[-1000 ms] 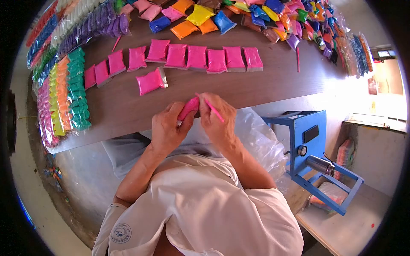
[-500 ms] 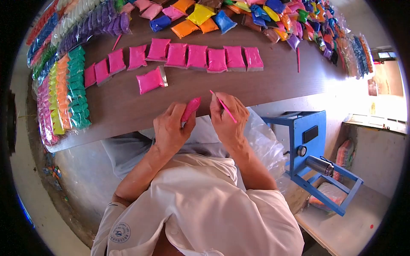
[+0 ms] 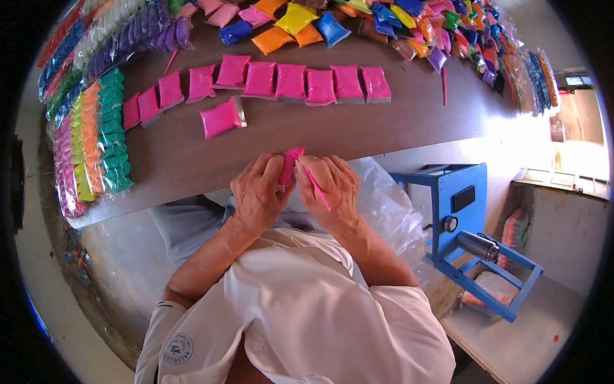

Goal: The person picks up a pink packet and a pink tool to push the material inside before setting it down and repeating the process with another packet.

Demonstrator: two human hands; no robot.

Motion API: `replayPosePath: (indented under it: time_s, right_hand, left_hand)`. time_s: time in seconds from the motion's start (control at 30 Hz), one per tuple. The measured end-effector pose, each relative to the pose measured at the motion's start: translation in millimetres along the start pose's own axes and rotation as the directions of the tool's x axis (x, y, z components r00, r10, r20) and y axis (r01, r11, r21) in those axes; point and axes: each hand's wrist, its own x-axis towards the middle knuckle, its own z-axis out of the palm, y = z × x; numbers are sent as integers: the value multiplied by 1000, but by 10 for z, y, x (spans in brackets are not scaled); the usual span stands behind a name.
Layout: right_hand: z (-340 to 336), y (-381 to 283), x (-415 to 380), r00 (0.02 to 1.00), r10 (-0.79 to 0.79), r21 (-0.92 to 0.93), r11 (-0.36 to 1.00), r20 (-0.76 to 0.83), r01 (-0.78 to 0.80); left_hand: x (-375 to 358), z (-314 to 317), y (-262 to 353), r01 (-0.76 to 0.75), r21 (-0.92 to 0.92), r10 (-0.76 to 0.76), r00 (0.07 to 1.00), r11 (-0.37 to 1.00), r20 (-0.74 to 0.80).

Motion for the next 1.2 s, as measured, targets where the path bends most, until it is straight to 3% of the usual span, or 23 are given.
replayPosePath:
  time_s: [0.1,0.23,0.3,0.47,0.57,0.7,0.8,0.9,1.03,1.1,1.17,1.2]
  right_hand:
    - [15,262,-3,1000,10,-147,989,-30,-14]
    - [-100,142,5,996,49,-105,993,-70,-56]
    - [-71,47,-5,999,-26,-7,1000,-19,26]
    - [-48,257,7,998,57,-117,991,-19,-58]
    - [-130,121,88,1000,-6,-15,1000,11,6]
    - [-44,241,25,998,-28,-15,999,65,29]
    - [-100,289,59,991,132,-61,989,-11,-133]
    - [-169,131,114,997,74,78,994,20,-76]
    - [-105,244,80,993,54,0,999,101,-54]
    - [-115,336,82,982,176,-43,984,67,-173]
    - [-112,300,62,968,242,51,968,70,-245]
    - [-117,207,85,919,368,182,903,139,-389]
  left_hand:
    - [1,-10,12,-6,20,6,999,1000,42]
    - [-37,24,-10,-1,15,1,999,1000,44]
    - [-28,25,-1,-4,15,3,999,1000,55]
    - [-29,-3,9,-1,34,-2,995,999,95]
    - [-45,16,7,-20,39,17,997,999,75]
    - [-31,-16,18,-34,54,28,995,998,97]
    - [-43,6,6,-27,65,21,996,998,87]
    - [-61,10,11,-43,52,39,997,998,71]
    - [-51,0,17,-42,66,38,997,997,70]
    - [-48,-4,11,-46,75,41,997,996,63]
    - [-60,4,0,-49,68,46,998,996,54]
    - [-61,3,4,-49,67,45,997,997,55]
